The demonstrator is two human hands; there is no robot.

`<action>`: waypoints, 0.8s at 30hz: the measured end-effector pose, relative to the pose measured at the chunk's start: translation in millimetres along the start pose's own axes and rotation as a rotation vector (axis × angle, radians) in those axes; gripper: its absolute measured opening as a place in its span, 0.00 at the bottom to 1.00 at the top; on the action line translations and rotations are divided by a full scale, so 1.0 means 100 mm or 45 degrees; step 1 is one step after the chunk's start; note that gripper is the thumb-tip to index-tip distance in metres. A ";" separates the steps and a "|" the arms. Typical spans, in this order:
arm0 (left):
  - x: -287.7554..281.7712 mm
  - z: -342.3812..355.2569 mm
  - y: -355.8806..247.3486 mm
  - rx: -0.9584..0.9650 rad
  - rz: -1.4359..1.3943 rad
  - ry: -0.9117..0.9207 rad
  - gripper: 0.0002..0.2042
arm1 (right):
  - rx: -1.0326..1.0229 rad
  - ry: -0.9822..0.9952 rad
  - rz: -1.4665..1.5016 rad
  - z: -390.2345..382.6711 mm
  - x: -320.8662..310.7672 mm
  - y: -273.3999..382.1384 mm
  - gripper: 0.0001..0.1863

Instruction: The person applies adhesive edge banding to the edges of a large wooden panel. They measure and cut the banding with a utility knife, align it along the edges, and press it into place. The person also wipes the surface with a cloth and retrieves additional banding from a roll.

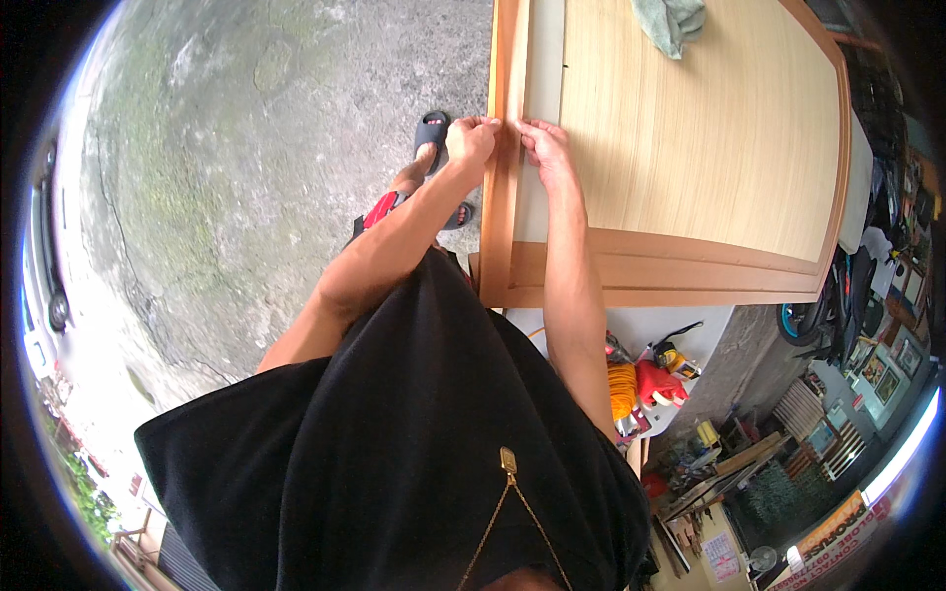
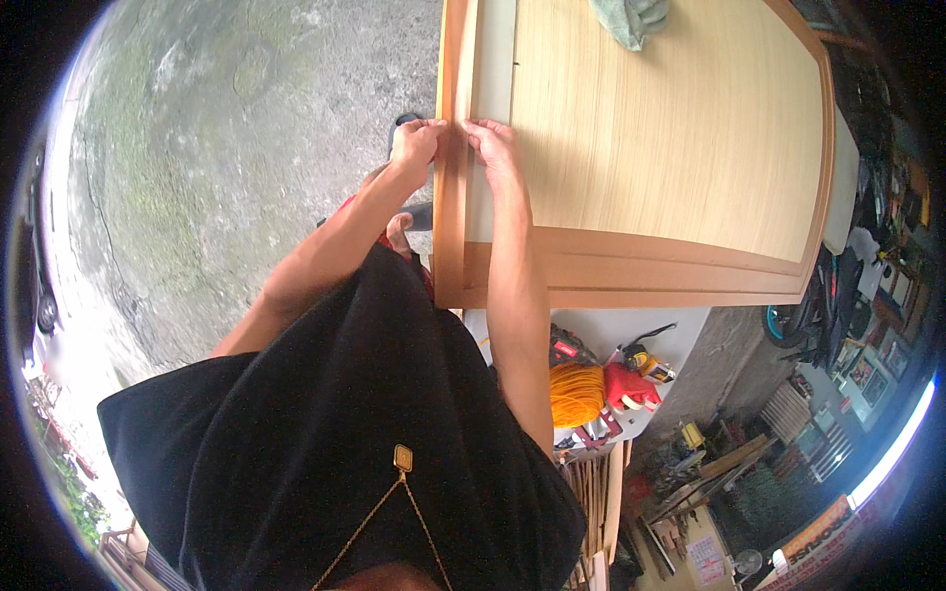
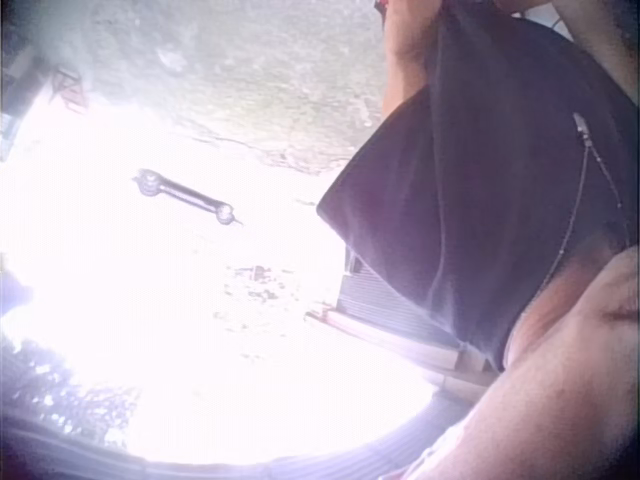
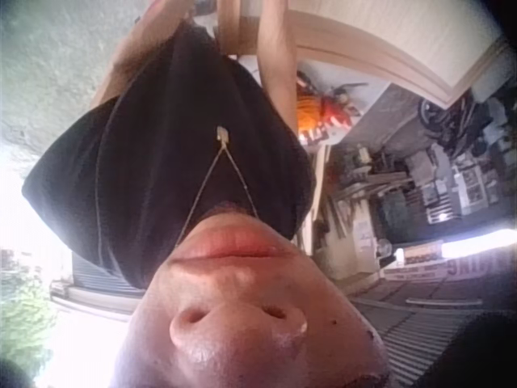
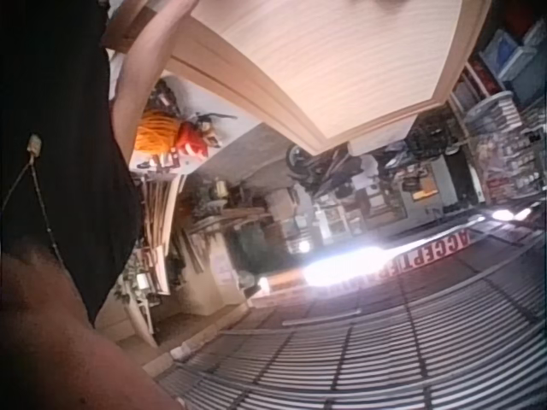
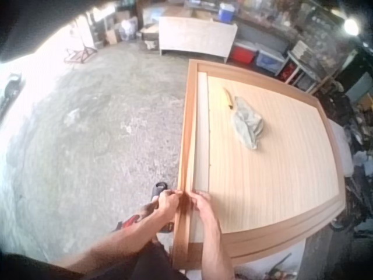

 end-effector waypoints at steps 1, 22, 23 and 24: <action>0.00 0.04 0.03 -0.006 -0.034 0.025 0.06 | 0.014 0.008 0.000 0.01 0.00 -0.01 0.07; 0.04 -0.07 0.04 -0.077 -0.329 0.239 0.07 | -0.036 0.022 0.015 -0.04 -0.02 -0.01 0.08; 0.05 -0.05 0.04 -0.065 -0.339 0.253 0.07 | -0.051 0.004 0.018 -0.05 -0.01 0.00 0.09; 0.04 -0.01 0.08 -0.038 -0.312 0.245 0.08 | -0.091 -0.026 0.004 -0.06 -0.01 0.02 0.09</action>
Point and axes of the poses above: each hand's wrist, its own z-axis towards the middle knuckle, its own x-axis out of the palm, y = z × x, the point moved 9 cm from there along z, towards the middle knuckle, and after that the axes turned 4 degrees about -y, right-handed, at the moved point
